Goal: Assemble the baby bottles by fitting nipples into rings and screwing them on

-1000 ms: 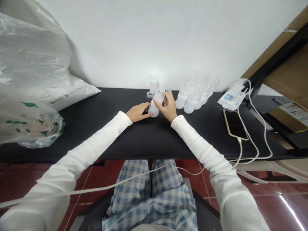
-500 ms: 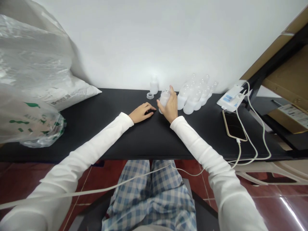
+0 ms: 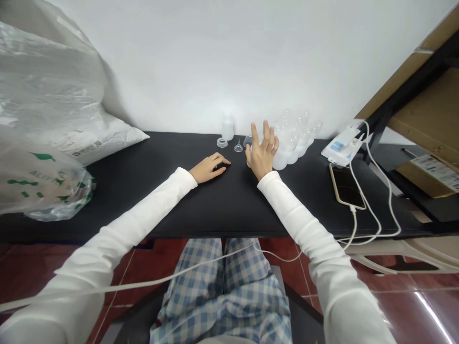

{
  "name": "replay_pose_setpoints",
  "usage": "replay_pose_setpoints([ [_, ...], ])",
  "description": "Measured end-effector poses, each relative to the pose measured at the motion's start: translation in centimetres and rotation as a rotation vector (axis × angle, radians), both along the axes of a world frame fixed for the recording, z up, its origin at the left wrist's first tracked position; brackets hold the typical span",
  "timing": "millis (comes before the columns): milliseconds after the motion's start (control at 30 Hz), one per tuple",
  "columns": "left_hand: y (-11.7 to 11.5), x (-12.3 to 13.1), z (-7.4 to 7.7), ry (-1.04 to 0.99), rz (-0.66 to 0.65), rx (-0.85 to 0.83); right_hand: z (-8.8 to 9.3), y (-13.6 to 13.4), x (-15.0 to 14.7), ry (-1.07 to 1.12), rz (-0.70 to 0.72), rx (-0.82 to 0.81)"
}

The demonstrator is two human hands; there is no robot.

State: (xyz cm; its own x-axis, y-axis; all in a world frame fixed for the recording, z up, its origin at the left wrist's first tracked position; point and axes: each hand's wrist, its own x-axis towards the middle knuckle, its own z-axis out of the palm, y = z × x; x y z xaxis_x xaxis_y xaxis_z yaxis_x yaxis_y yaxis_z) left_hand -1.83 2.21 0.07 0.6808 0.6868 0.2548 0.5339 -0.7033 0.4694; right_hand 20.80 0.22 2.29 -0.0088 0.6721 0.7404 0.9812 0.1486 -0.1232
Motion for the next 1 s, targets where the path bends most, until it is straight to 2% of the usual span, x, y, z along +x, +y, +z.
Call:
replay_pose_setpoints([
  [200, 0.0, 0.0, 0.1, 0.001, -0.003, -0.004, 0.3, 0.1, 0.0, -0.072, 0.035, -0.036],
  [467, 0.1, 0.0, -0.1, 0.003, 0.006, 0.002, 0.6, 0.9, 1.4, -0.051, 0.048, -0.019],
  [1000, 0.2, 0.0, -0.3, -0.007, 0.009, 0.005, -0.4, 2.1, 2.7, -0.057, -0.056, 0.009],
])
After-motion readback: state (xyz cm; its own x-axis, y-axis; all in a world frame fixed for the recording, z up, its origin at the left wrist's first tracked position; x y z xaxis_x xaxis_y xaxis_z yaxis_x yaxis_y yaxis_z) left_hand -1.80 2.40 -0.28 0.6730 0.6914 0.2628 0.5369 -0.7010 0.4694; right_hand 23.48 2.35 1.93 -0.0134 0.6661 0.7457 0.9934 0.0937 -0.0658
